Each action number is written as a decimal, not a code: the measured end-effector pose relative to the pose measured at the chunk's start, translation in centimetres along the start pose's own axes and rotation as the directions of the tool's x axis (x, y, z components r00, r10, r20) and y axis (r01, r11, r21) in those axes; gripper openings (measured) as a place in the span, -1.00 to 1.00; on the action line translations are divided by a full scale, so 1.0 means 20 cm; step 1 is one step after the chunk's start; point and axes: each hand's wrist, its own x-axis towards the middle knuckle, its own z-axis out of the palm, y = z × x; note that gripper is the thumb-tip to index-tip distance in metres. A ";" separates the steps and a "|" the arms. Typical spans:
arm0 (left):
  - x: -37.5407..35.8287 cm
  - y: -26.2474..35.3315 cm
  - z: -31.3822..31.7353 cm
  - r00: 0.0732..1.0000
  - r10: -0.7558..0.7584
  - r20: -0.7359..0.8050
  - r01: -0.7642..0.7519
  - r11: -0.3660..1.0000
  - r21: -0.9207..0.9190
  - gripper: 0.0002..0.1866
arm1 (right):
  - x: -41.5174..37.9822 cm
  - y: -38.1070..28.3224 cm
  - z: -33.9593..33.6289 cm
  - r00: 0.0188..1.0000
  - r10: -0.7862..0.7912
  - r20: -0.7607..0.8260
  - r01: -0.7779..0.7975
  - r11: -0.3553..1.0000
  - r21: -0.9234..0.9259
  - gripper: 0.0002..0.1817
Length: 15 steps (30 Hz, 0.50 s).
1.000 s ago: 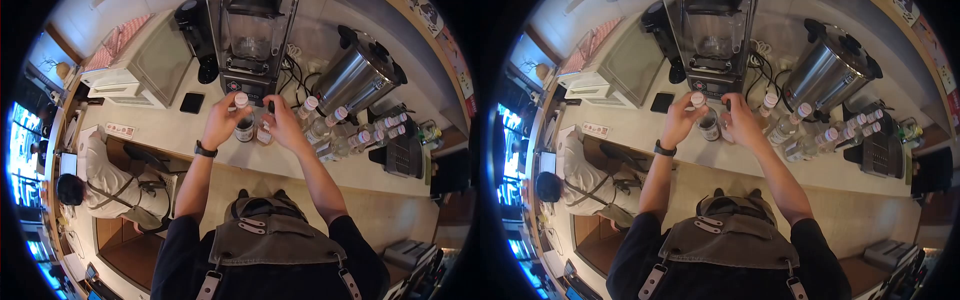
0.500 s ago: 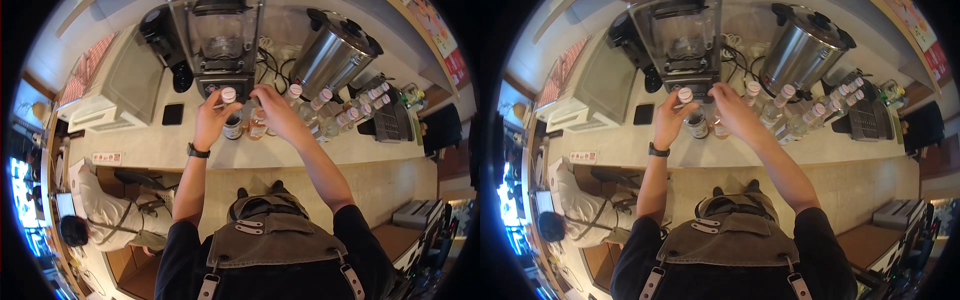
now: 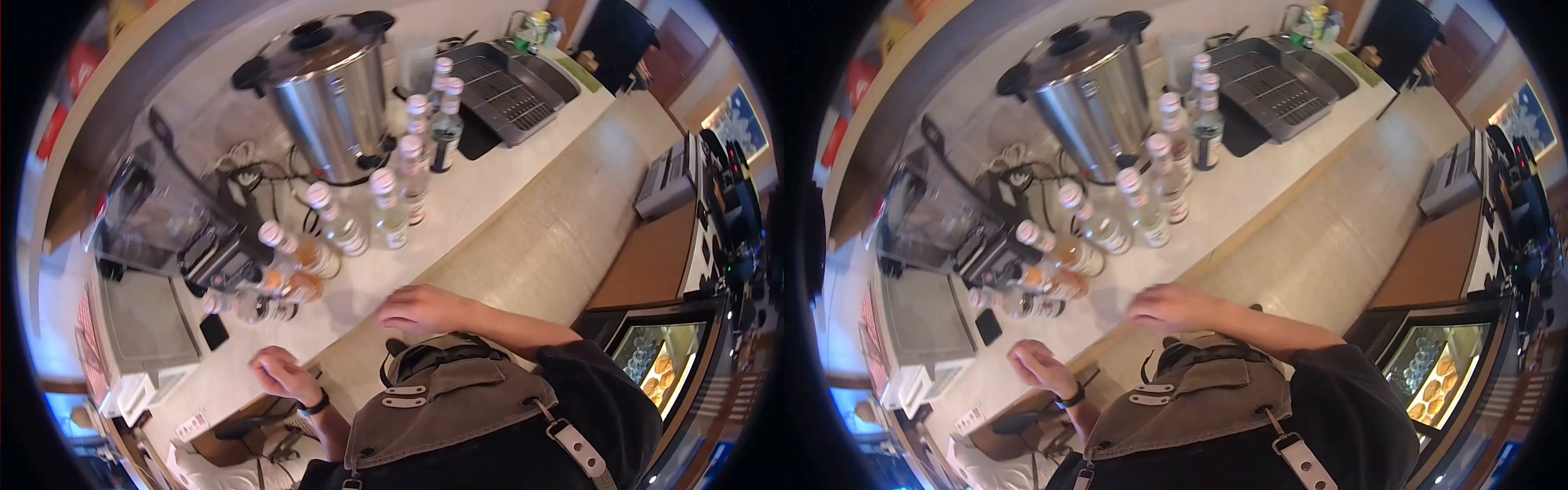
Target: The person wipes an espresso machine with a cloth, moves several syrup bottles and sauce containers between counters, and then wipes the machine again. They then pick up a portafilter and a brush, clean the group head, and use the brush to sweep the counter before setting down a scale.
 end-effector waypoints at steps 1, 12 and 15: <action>-0.08 -0.01 0.10 0.996 -0.039 0.081 0.043 0.998 -0.043 -0.68 | -0.19 0.06 -0.05 0.993 0.113 0.014 -0.112 0.993 -0.038 -0.86; -0.96 0.39 1.96 0.133 -0.066 0.989 0.268 0.963 0.029 -0.69 | -1.62 0.10 -1.10 0.689 0.614 -0.384 -0.680 0.731 -0.050 -0.83; -1.33 0.51 2.37 0.097 -0.006 0.995 0.393 0.919 -0.033 -0.69 | -1.86 0.04 -1.41 0.560 0.590 -0.581 -0.748 0.662 -0.049 -0.83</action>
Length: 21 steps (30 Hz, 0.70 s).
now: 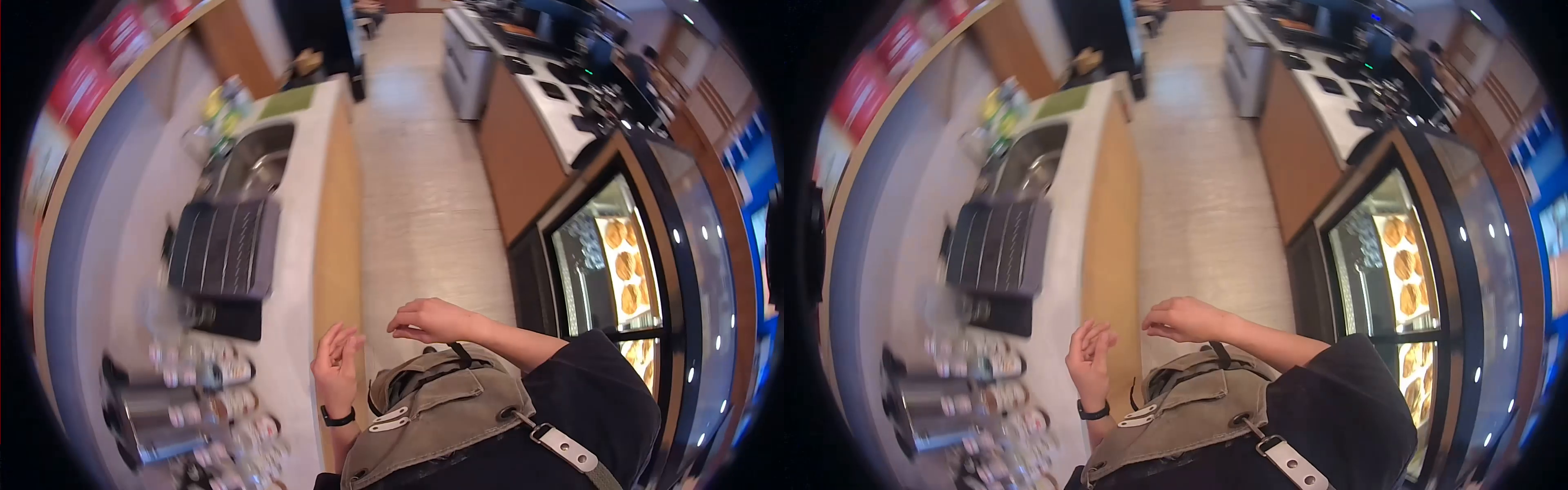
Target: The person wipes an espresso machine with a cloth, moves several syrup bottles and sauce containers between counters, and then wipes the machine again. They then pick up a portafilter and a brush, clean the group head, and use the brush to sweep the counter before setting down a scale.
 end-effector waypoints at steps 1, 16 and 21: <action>0.11 -0.02 0.10 0.994 -0.047 0.101 0.057 0.994 -0.096 -0.69 | 0.00 0.05 -0.10 0.996 0.020 -0.083 -0.022 0.999 -0.026 -0.86; 1.79 -0.34 1.80 0.243 -0.143 0.960 0.965 0.140 -0.223 -0.03 | 0.40 1.38 -1.02 0.693 0.234 -0.682 -0.505 0.832 -0.229 -0.50; 2.26 -0.11 2.31 -0.007 -0.130 0.991 0.881 0.469 0.068 -0.21 | 0.21 1.81 -1.47 0.270 0.408 -0.872 -0.672 0.729 0.133 -0.61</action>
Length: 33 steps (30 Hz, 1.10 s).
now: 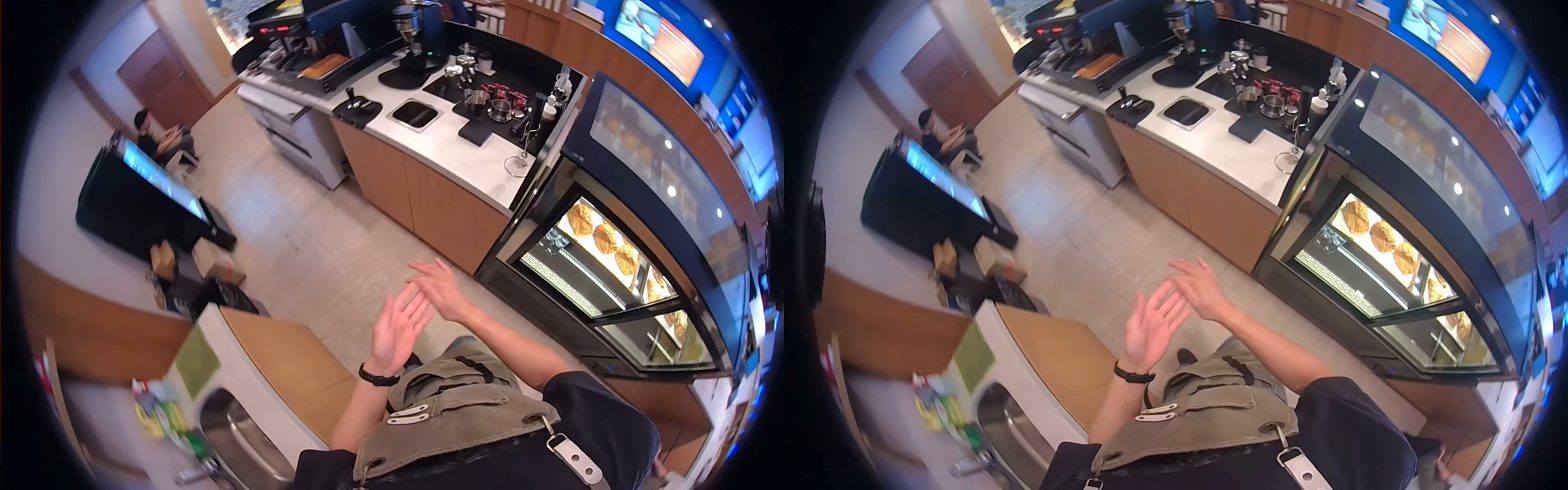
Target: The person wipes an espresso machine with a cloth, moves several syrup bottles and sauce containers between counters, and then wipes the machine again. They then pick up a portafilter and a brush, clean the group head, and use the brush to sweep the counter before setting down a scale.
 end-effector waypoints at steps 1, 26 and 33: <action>0.09 0.09 0.01 0.998 -0.051 0.030 0.049 0.997 0.065 -0.27 | 0.04 0.03 -0.04 0.991 0.114 -0.072 -0.103 0.984 0.145 -0.64; 2.59 0.87 0.03 0.944 -0.310 0.115 0.212 0.835 0.508 -0.67 | 1.37 1.04 -0.78 0.483 0.584 -0.653 -0.439 0.806 0.396 -0.88; 3.31 0.73 0.04 0.750 -0.437 0.496 -0.482 0.151 0.863 -0.42 | 1.47 1.22 -0.77 0.163 0.498 -0.852 -0.670 0.690 0.275 -0.68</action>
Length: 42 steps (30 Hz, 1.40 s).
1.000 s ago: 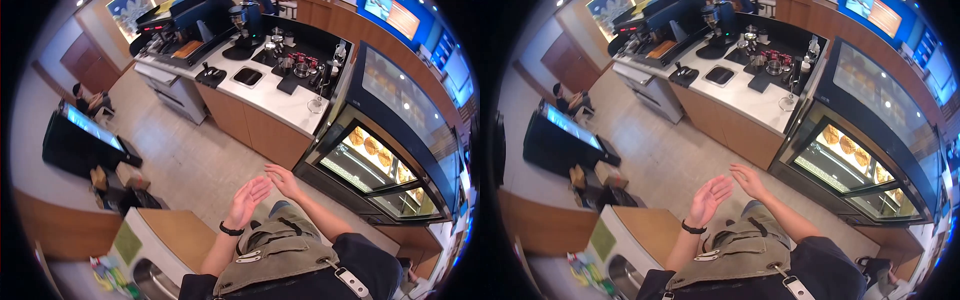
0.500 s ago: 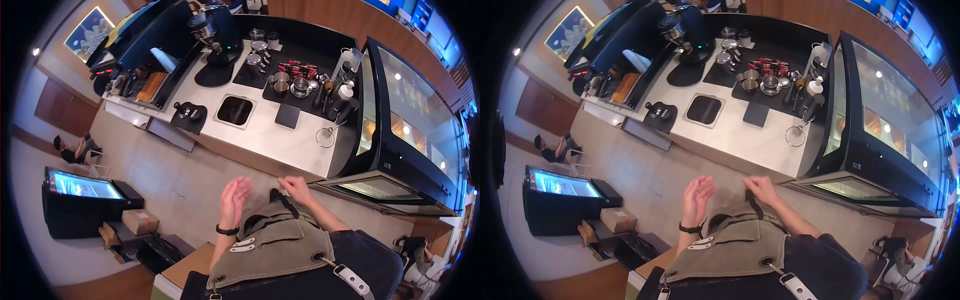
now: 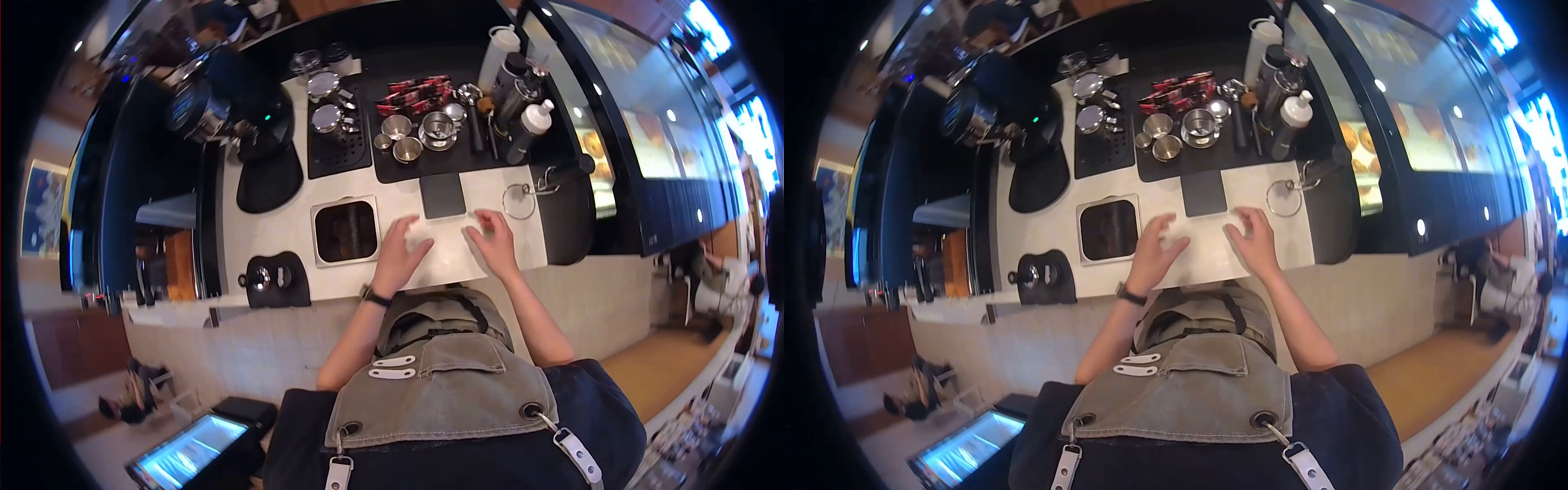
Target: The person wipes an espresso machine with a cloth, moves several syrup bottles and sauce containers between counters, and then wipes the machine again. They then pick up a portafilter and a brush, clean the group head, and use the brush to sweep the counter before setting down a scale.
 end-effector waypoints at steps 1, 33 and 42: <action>0.09 -0.05 -0.01 0.992 0.120 0.032 -0.122 0.988 0.096 -0.33 | 0.01 0.01 0.06 0.999 0.028 -0.031 -0.027 0.999 0.017 -0.57; 0.51 -0.04 0.17 0.786 0.517 0.338 -0.582 0.804 0.125 -0.10 | -0.08 0.28 -0.12 0.844 0.175 -0.507 -0.329 0.915 -0.233 -0.07; 1.13 0.56 0.65 0.857 0.511 -0.067 -0.515 0.855 -0.062 -0.07 | -0.28 0.21 -0.09 0.773 -0.001 -0.635 -0.272 0.903 -0.332 -0.07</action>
